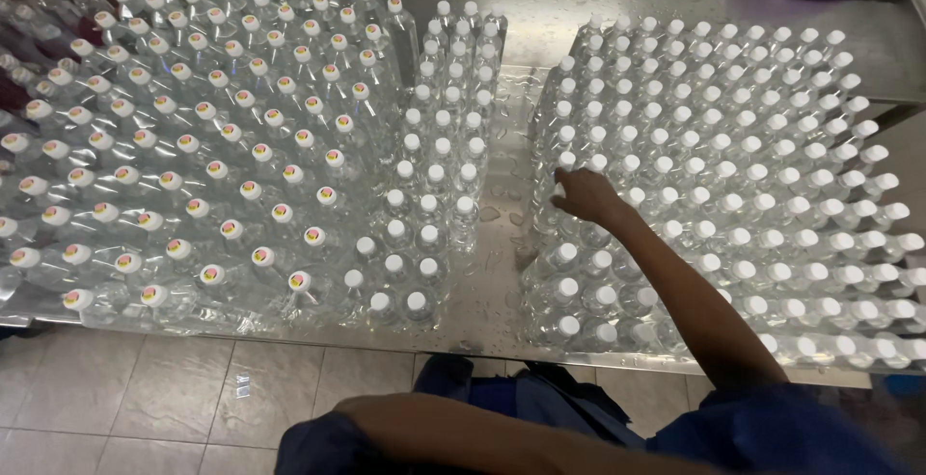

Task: The person repeatedly picks up small plastic bottles from a large group on a metal table and screws white caps onto them by hand. The capped bottles are then placed back onto the table among the others.

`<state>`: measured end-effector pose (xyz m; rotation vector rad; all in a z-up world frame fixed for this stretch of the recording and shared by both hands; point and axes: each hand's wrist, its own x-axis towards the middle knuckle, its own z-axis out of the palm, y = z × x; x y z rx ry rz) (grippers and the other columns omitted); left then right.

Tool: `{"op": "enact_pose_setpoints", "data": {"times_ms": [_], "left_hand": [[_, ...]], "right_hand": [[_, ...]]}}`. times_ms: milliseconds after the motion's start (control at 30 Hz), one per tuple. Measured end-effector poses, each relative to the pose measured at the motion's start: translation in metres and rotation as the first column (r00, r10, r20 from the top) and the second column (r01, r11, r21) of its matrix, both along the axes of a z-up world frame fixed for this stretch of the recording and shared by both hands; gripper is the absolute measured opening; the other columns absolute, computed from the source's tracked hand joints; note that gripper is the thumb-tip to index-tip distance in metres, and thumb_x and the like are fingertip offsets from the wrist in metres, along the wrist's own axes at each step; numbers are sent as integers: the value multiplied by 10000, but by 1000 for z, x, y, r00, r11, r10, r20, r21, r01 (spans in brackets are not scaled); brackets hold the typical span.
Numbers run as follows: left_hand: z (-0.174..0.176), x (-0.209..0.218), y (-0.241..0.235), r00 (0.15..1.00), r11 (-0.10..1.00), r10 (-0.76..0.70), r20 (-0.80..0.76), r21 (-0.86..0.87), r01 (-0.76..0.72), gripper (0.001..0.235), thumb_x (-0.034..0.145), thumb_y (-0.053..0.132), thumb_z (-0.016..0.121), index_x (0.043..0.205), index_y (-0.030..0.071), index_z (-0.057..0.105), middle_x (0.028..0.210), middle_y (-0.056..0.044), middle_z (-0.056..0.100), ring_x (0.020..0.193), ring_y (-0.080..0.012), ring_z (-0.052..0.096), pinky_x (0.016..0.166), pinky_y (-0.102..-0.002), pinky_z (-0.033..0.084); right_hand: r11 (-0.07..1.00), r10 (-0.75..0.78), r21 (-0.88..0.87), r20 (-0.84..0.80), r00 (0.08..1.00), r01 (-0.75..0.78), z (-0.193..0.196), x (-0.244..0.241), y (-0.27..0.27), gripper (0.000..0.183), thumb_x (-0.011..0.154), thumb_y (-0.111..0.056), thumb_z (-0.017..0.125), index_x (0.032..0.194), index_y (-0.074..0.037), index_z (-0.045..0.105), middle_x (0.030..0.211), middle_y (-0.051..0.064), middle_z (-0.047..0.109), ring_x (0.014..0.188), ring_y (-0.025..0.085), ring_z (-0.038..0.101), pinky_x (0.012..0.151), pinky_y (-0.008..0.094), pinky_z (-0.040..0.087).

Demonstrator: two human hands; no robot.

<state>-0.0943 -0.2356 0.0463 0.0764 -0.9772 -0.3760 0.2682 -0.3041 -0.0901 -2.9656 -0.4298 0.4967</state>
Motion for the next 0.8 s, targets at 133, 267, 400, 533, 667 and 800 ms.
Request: {"op": "enact_pose_setpoints", "data": {"times_ms": [133,267,400,533,667,800], "left_hand": [[58,87,152,947,698,303,-102,701,-148,154,1086,230,737,1235,207,708,1512,-86,643,1462,-243,626,1110,-345,610],[-21,129,202,561,-19,759,330,873,-488,430,976,255,722,1374,127,619,1539,-96,595,1248,-255,679,1020,-385,613],[-73,139,209,500,-392,592,632,768,-506,1249,728,620,911,1697,122,301,1786,-138,300,1673,-338,235,1310,-573,304],[-47,134,207,573,-462,610,547,833,-304,965,728,567,927,1545,220,547,1116,36,852,1125,-219,804,918,-402,605],[-67,127,226,552,-375,574,605,793,-479,783,777,472,939,1408,131,624,1166,-37,820,1002,-210,821,837,-359,624],[-55,119,246,694,-306,300,655,755,-580,765,777,424,933,1427,177,615,1125,3,814,885,-172,803,773,-324,632]], "right_hand": [[994,54,94,3,999,-54,14,-27,28,434,958,-387,739,1325,-174,647,1070,88,775,941,282,744,810,461,617],[972,58,223,62,996,-71,80,-80,50,406,864,-462,747,1175,-208,690,986,97,743,876,312,721,749,481,530],[888,-21,454,-111,994,69,183,-136,71,387,875,-447,856,1180,-218,788,881,-10,734,745,133,645,699,317,499],[861,102,507,-251,963,42,234,-170,81,631,905,-607,700,1392,-205,706,1129,16,808,912,159,749,780,320,583],[875,318,438,-198,927,-206,210,-182,59,634,1083,-534,445,1621,-203,496,1340,88,684,1140,255,678,953,428,539],[606,675,29,511,533,-795,182,-194,48,475,1176,-478,450,1235,-46,640,994,126,681,833,279,646,764,420,524]]}}
